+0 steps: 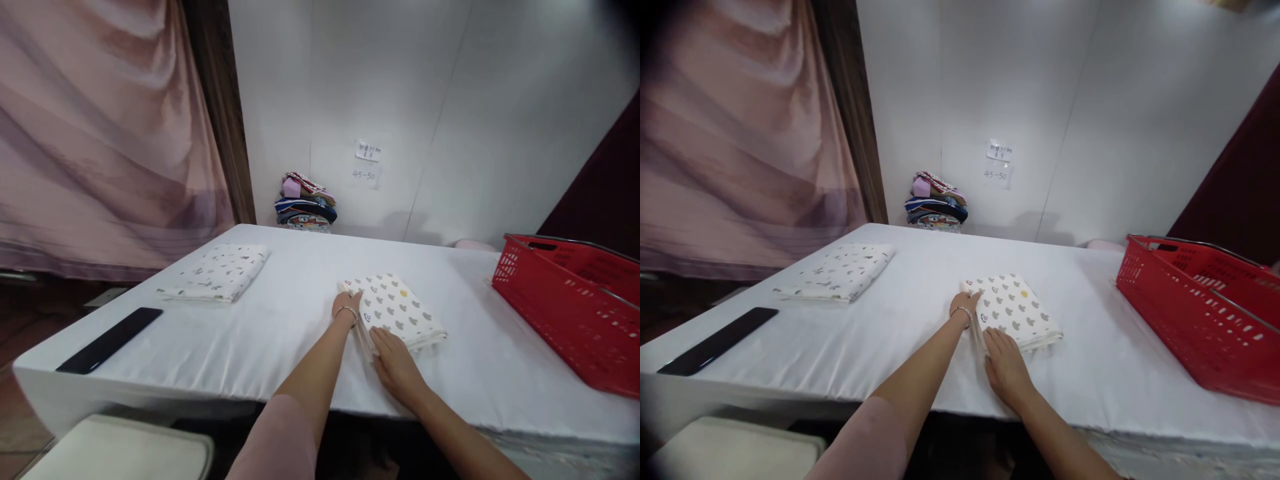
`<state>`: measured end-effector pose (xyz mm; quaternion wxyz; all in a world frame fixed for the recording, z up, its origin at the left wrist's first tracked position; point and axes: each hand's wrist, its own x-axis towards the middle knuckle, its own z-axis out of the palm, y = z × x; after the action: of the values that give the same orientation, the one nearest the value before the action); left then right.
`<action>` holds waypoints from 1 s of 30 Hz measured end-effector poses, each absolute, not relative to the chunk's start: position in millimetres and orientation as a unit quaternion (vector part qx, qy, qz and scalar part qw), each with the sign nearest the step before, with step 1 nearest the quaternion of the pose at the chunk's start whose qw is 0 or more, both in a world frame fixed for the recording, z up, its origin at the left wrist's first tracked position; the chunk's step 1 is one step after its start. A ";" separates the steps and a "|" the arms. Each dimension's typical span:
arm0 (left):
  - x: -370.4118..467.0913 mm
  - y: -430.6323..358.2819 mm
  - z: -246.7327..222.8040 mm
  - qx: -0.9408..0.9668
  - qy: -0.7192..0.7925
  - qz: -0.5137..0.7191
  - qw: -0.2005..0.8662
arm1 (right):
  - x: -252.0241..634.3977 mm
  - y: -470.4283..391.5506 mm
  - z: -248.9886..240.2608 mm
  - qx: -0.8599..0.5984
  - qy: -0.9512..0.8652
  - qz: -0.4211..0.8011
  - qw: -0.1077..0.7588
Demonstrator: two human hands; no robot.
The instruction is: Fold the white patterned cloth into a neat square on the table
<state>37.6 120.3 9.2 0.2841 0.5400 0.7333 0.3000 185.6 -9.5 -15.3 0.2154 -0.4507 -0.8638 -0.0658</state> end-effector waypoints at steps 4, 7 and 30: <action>38.7 129.9 6.4 0.549 0.727 0.305 0.279 | 193.5 -7.4 -21.1 -0.417 -0.869 -0.076 0.256; 38.1 132.2 1.7 0.553 0.720 0.312 0.279 | 193.4 -8.8 -23.7 -0.414 -0.871 -0.074 0.254; 25.8 147.6 -7.2 0.509 0.735 0.360 0.267 | 190.4 -17.2 -34.7 -0.402 -0.873 -0.076 0.265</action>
<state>25.8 147.6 -7.2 0.2674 0.5086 0.7352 0.3595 190.4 -17.2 -34.7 0.2646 -0.4022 -0.8732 -0.0755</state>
